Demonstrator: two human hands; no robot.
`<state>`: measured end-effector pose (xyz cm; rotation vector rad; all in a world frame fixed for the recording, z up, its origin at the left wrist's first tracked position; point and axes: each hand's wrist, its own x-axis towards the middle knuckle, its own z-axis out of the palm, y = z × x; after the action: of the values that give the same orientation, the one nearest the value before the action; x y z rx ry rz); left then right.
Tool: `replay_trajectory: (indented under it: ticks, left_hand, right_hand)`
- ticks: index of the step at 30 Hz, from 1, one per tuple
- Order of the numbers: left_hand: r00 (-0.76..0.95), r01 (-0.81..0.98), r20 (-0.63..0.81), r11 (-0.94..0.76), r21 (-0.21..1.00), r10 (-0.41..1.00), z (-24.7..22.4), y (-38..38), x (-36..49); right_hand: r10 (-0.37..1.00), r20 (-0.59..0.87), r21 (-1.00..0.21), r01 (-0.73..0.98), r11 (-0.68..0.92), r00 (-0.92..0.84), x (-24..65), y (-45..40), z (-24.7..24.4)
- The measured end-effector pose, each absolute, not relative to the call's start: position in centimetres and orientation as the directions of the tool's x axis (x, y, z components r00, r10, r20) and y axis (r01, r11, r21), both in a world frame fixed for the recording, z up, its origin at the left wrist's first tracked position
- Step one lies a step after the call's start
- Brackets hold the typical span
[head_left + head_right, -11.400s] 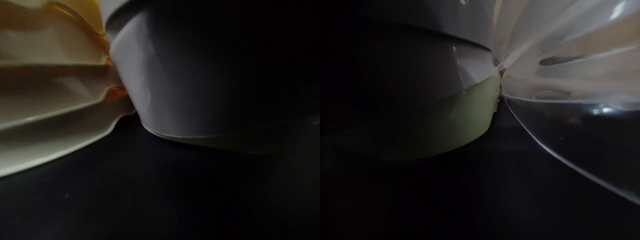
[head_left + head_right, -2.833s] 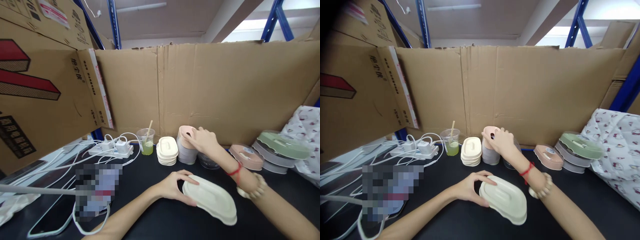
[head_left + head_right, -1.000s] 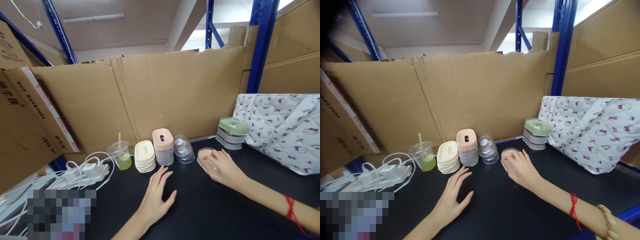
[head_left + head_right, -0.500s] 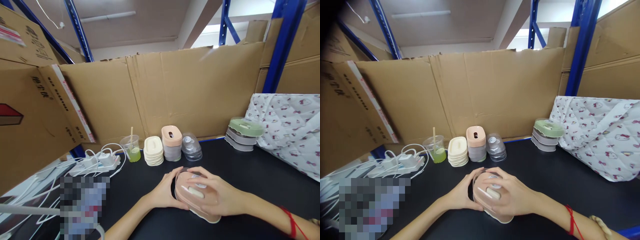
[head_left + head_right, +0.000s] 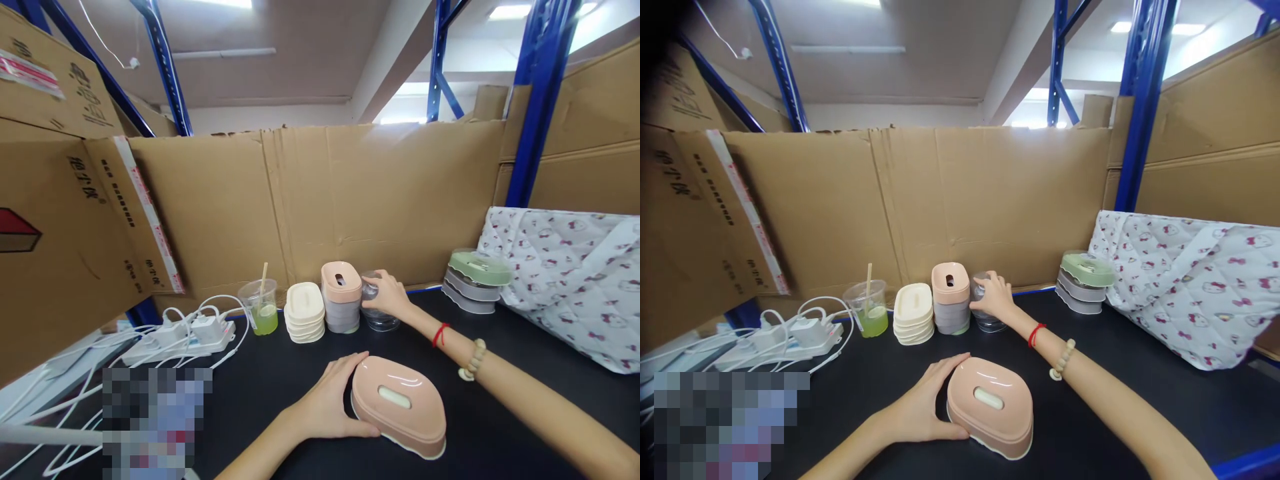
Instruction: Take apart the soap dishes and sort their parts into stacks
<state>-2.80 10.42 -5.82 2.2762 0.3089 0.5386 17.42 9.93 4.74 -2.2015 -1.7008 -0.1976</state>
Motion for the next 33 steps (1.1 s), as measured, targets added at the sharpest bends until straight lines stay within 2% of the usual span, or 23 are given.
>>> replay_trajectory:
  ticks: [5,7,8,10,11,12,15,17,24,33]
  left_hand:
    - [0.858,0.028,0.310,-0.639,0.769,0.410,-6.0,10.6,-2.7]
    - [0.823,0.006,0.343,-0.612,0.791,0.452,-6.0,10.7,-2.6]
    - [0.804,-0.001,0.356,-0.597,0.802,0.477,-5.9,10.9,-2.6]
    - [0.775,-0.006,0.366,-0.574,0.819,0.515,-5.9,11.2,-2.6]
    - [0.770,-0.006,0.366,-0.567,0.823,0.523,-5.9,11.4,-2.7]
    - [0.770,-0.010,0.365,-0.562,0.827,0.523,-5.9,11.6,-2.7]
    - [0.784,-0.063,0.372,-0.531,0.845,0.498,-5.9,12.2,-2.7]
    - [0.794,-0.098,0.370,-0.499,0.861,0.482,-6.1,12.5,-2.8]
    - [0.827,-0.060,0.322,-0.497,0.866,0.461,-6.1,12.9,-3.3]
    - [0.852,0.005,0.294,-0.569,0.822,0.433,-5.9,13.0,-3.6]
  right_hand:
    - [0.952,0.203,-0.168,0.966,-0.196,0.228,17.9,9.7,4.7]
    - [0.929,0.300,-0.194,0.968,-0.160,0.214,18.0,8.2,4.5]
    - [0.912,0.371,-0.215,0.971,-0.101,0.177,17.9,7.2,4.3]
    - [0.869,0.494,-0.250,0.953,0.171,-0.026,17.6,4.7,3.6]
    - [0.882,0.439,-0.254,0.918,0.305,-0.171,17.4,3.4,3.2]
    - [0.913,0.305,-0.282,0.890,0.359,-0.272,17.2,2.1,2.7]
    - [0.963,-0.032,-0.260,0.933,0.250,-0.267,16.6,-0.3,1.6]
    - [0.963,-0.109,-0.224,0.950,0.217,-0.246,16.4,-0.7,1.3]
    - [0.957,-0.119,-0.277,0.934,0.225,-0.266,16.1,0.1,1.3]
    - [0.943,-0.103,-0.440,0.865,0.242,-0.316,17.0,0.5,1.3]
